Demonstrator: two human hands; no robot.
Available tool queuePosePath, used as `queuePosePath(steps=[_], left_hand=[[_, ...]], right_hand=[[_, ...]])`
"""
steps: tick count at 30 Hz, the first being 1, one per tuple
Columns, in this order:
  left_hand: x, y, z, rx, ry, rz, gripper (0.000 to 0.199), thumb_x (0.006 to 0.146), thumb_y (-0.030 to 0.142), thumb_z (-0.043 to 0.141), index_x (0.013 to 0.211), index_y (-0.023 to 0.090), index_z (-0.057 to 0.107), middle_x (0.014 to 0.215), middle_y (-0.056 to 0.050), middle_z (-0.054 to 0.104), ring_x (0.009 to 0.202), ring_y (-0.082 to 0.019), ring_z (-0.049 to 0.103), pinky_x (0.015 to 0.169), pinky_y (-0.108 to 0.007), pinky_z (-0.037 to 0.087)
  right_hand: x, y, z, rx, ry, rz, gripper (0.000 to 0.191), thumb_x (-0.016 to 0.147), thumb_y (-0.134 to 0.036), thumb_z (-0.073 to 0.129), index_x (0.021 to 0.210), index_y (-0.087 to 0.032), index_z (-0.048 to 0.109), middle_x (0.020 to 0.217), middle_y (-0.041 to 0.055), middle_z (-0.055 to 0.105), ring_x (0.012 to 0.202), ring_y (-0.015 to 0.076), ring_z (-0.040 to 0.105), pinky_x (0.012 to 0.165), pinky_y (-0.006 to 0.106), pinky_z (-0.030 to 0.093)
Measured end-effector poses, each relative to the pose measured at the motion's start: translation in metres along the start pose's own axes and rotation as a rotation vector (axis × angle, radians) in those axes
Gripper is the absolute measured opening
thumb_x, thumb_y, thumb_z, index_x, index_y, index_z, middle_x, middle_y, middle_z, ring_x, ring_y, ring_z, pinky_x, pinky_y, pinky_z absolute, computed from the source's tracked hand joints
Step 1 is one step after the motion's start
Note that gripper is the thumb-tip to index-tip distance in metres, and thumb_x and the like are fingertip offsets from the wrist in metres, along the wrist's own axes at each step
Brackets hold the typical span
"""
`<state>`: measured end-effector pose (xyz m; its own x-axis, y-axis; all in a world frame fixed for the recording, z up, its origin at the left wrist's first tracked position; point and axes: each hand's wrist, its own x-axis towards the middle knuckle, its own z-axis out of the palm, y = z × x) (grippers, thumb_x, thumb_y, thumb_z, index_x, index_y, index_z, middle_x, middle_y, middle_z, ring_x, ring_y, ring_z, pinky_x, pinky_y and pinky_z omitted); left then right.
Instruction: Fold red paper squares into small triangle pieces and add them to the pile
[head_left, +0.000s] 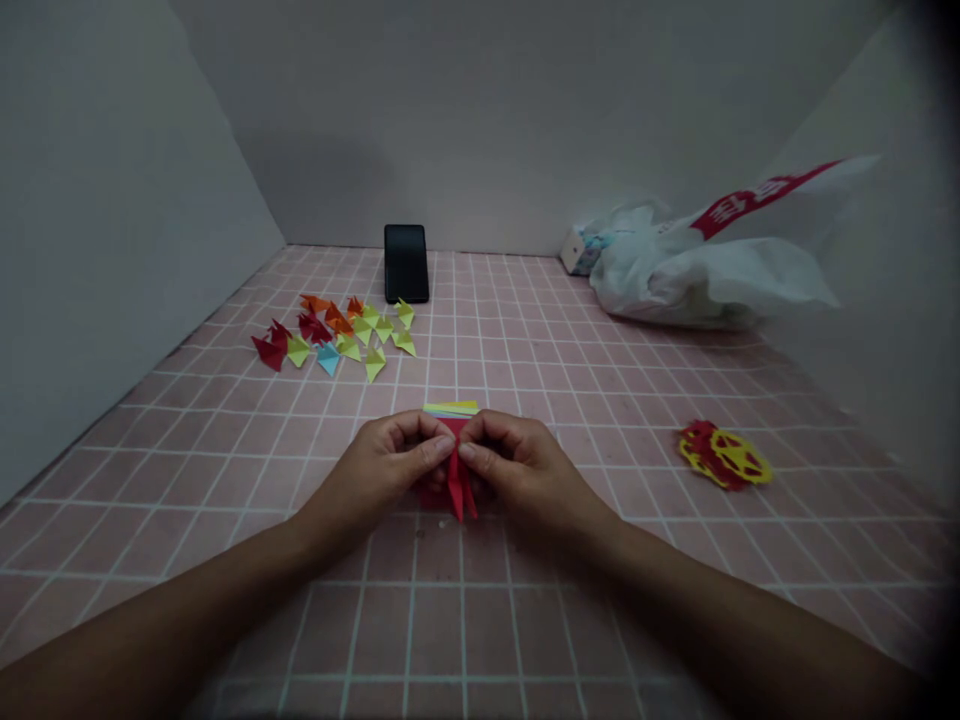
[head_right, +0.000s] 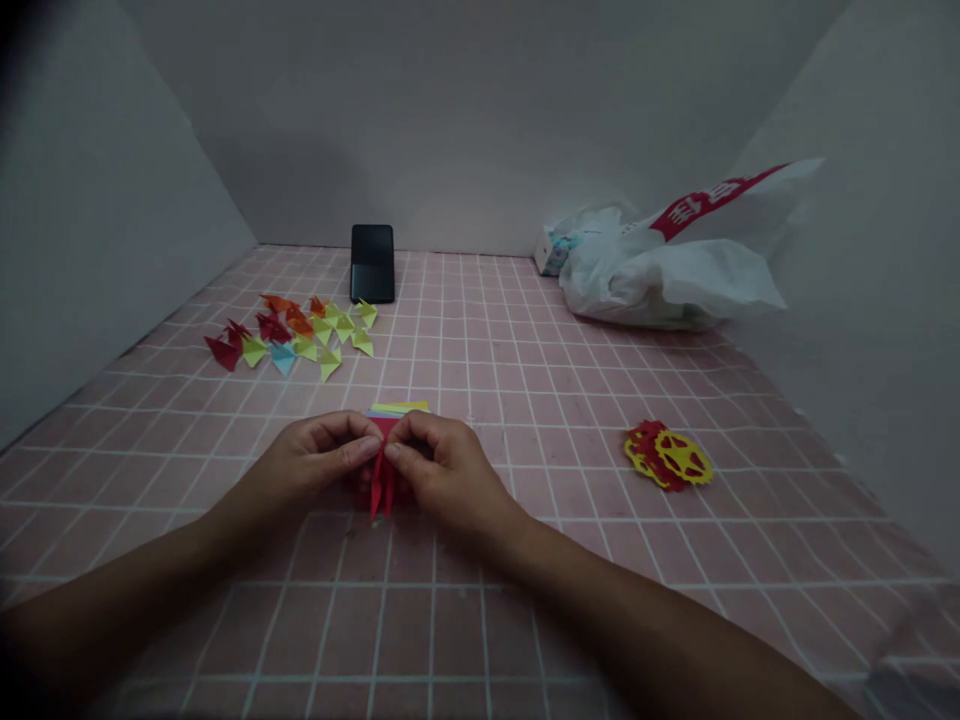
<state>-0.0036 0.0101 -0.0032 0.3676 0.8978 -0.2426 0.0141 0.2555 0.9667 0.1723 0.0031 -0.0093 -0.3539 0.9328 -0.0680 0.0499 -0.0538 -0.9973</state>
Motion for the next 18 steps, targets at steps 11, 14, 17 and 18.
queuePosePath(steps=[11,14,17,18], left_hand=[[0.0004,0.0021,-0.0007,0.18,0.034,0.095,0.015,0.081,0.031,0.064,0.076,0.017,0.061,0.068,0.002,0.058,0.06,-0.012,0.052,0.057,-0.023,0.042],[-0.0008,0.0038,-0.0002,0.253,0.049,0.147,0.012,0.08,0.028,0.062,0.074,0.017,0.061,0.07,0.002,0.058,0.063,-0.012,0.052,0.059,-0.024,0.042],[-0.002,0.0058,0.0005,0.274,0.056,0.158,0.012,0.08,0.028,0.061,0.074,0.017,0.061,0.07,0.001,0.058,0.064,-0.013,0.052,0.06,-0.024,0.042],[-0.0021,0.0063,0.0005,0.275,0.055,0.156,0.013,0.081,0.029,0.06,0.075,0.017,0.06,0.07,0.001,0.058,0.064,-0.013,0.052,0.06,-0.024,0.042]], right_hand=[[0.0002,-0.0021,0.0,-0.024,-0.008,0.002,0.018,0.086,-0.028,0.059,0.072,-0.018,0.056,0.068,-0.0009,0.054,0.061,0.0115,0.047,0.057,0.025,0.038],[0.0001,-0.0015,0.0001,-0.03,-0.016,-0.006,0.019,0.087,-0.028,0.059,0.071,-0.018,0.054,0.068,-0.0013,0.053,0.061,0.0114,0.046,0.057,0.025,0.037],[-0.0001,-0.0016,-0.0001,-0.041,-0.013,-0.014,0.02,0.087,-0.029,0.059,0.071,-0.019,0.054,0.067,-0.0017,0.052,0.061,0.0114,0.045,0.057,0.025,0.036],[-0.0001,-0.002,0.0,-0.046,-0.01,-0.017,0.02,0.087,-0.029,0.059,0.071,-0.019,0.054,0.067,-0.0018,0.052,0.06,0.0114,0.045,0.057,0.025,0.036]])
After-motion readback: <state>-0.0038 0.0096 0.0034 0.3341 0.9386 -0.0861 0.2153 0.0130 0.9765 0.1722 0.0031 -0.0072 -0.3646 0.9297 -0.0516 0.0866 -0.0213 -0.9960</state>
